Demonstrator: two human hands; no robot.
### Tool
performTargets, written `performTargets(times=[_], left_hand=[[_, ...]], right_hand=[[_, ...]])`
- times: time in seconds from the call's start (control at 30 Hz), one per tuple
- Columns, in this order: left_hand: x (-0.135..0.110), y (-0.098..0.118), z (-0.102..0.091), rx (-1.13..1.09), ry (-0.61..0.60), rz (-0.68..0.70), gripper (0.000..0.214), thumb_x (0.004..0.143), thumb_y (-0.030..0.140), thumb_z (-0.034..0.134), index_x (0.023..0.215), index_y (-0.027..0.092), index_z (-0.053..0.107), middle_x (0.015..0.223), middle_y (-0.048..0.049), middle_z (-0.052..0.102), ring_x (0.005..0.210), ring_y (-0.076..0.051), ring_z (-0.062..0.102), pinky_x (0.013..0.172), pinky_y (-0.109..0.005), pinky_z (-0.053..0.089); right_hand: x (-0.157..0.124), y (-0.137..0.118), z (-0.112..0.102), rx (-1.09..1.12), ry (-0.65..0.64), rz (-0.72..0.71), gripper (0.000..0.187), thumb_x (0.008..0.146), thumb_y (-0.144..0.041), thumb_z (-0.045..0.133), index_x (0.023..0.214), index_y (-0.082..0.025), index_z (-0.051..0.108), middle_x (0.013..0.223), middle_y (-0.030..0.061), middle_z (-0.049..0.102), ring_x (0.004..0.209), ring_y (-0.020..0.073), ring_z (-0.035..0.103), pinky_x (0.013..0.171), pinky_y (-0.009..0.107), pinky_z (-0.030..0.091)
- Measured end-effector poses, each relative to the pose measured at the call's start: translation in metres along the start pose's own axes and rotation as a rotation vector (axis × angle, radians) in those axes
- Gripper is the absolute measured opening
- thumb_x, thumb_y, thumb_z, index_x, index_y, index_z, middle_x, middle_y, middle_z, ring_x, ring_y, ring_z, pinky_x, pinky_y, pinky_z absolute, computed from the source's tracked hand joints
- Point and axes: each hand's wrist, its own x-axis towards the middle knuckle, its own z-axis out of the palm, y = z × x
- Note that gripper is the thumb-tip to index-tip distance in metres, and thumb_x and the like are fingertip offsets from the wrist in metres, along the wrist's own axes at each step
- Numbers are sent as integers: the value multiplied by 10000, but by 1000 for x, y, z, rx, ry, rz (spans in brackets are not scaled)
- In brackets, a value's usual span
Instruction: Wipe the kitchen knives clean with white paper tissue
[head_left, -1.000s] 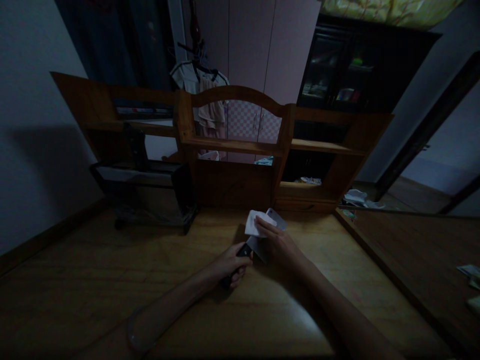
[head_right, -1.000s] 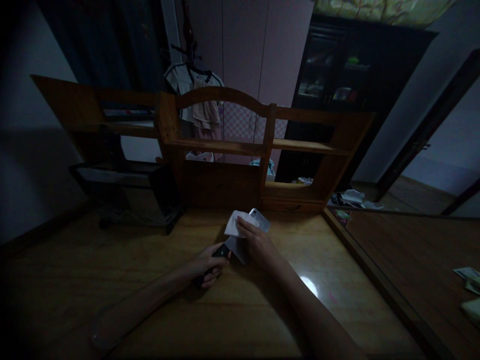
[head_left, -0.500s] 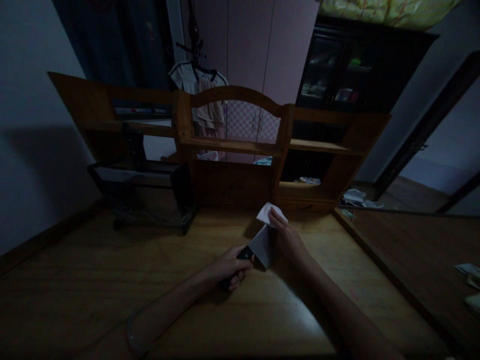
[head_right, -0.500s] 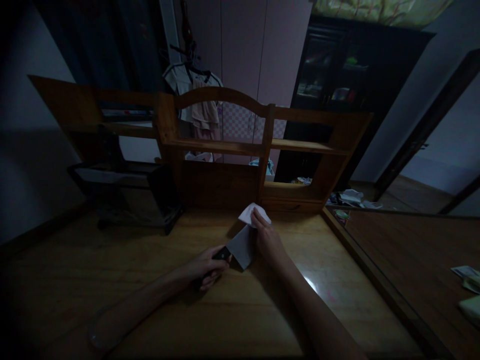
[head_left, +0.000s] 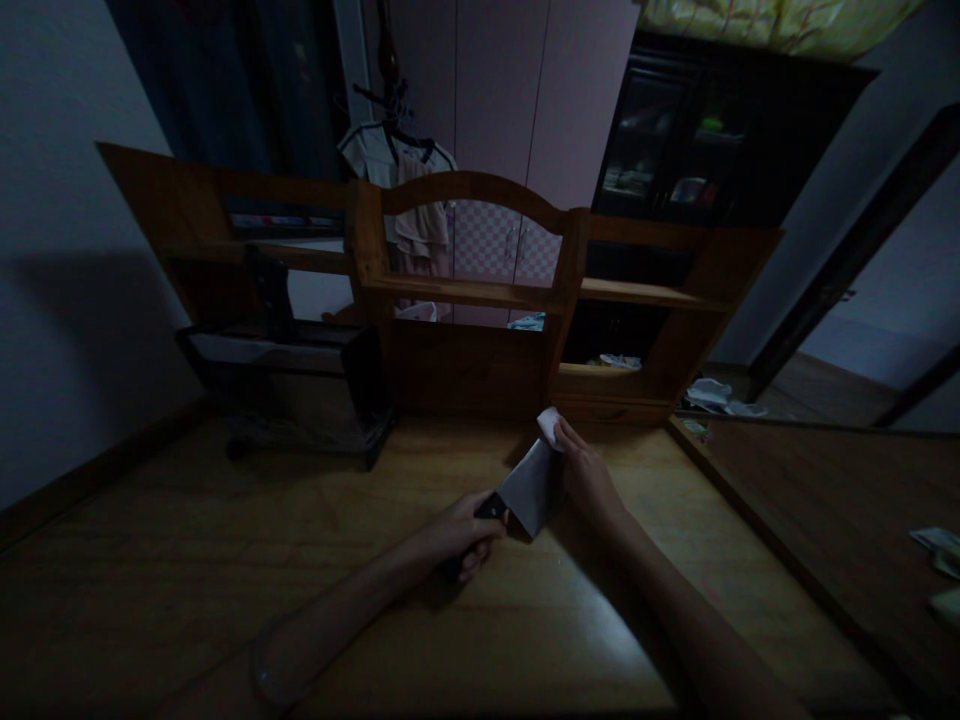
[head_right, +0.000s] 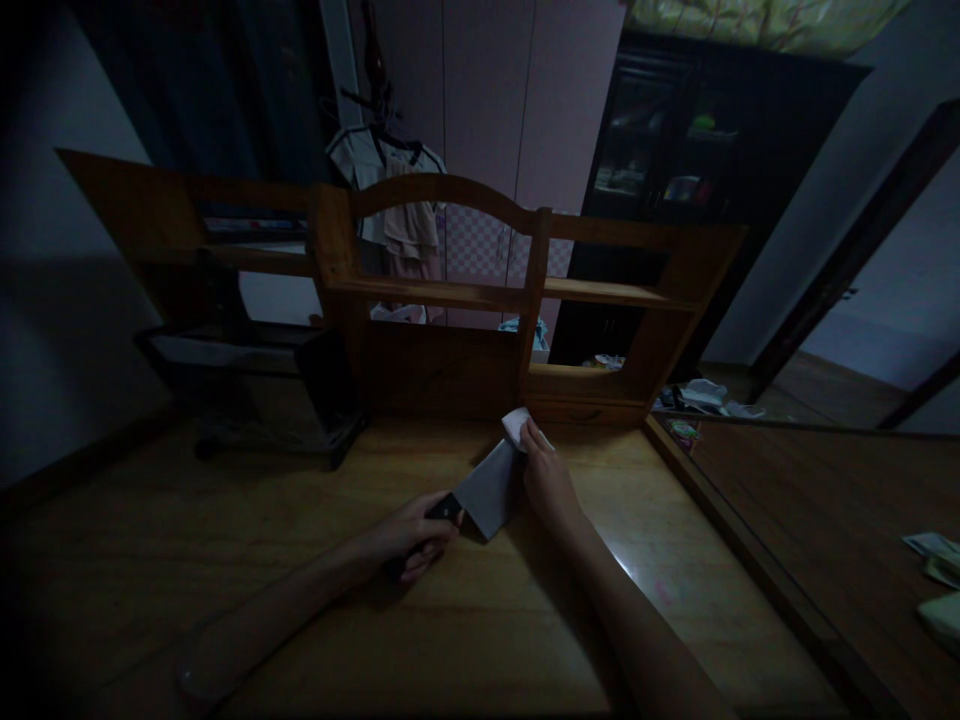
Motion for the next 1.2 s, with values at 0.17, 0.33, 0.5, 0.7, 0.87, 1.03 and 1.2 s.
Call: performTargets(times=[0.17,0.33,0.5,0.7,0.87,1.03,1.2], left_hand=[[3,-1,0,-5,43,-40,242,728,276,556,939,210,457,487,97,415,295,-59,342,318,-167,347],[4,-3,0,1,32,-28,216,735,267,549,921,214,453,478,91,427,297,-63,351,318,-162,336],[4,0,2,-24,68,-34,214,731,261,557,914,218,453,471,99,415,296,-57,332,318,-162,332],[4,4,2,-114,95,-42,211,734,263,570,900,220,447,499,96,413,310,-55,314,305,-161,299],[3,6,-1,-193,128,-72,222,726,250,579,905,221,452,533,95,411,328,-47,298,304,-161,280],[3,8,-1,-219,152,-99,234,716,255,598,897,218,454,540,103,396,333,-37,286,314,-158,257],[4,7,-3,-224,156,-109,265,697,272,621,901,215,460,546,109,396,333,-28,290,332,-153,257]], right_hand=[[-1,5,-3,-14,32,14,680,726,34,357,1356,-203,459,1422,51,423,1271,233,442,1072,440,356],[-2,-14,-4,49,-9,-100,672,767,32,354,1378,-241,421,1454,29,377,1301,210,402,1077,410,356],[-4,-35,0,71,-175,-124,746,740,63,356,1410,-264,361,1482,20,318,1304,215,393,1073,404,357],[-3,-40,-1,125,-291,-157,812,668,107,362,1395,-255,391,1475,16,326,1306,213,385,1090,398,327],[-4,-40,1,183,-364,-215,858,635,131,342,1389,-276,391,1466,-3,336,1327,192,348,1103,411,301],[-6,-41,3,256,-387,-238,807,673,128,356,1368,-277,423,1452,-1,355,1331,197,338,1108,435,282],[-5,-46,0,255,-393,-248,756,706,117,358,1345,-275,457,1437,4,381,1331,187,338,1115,408,276]])
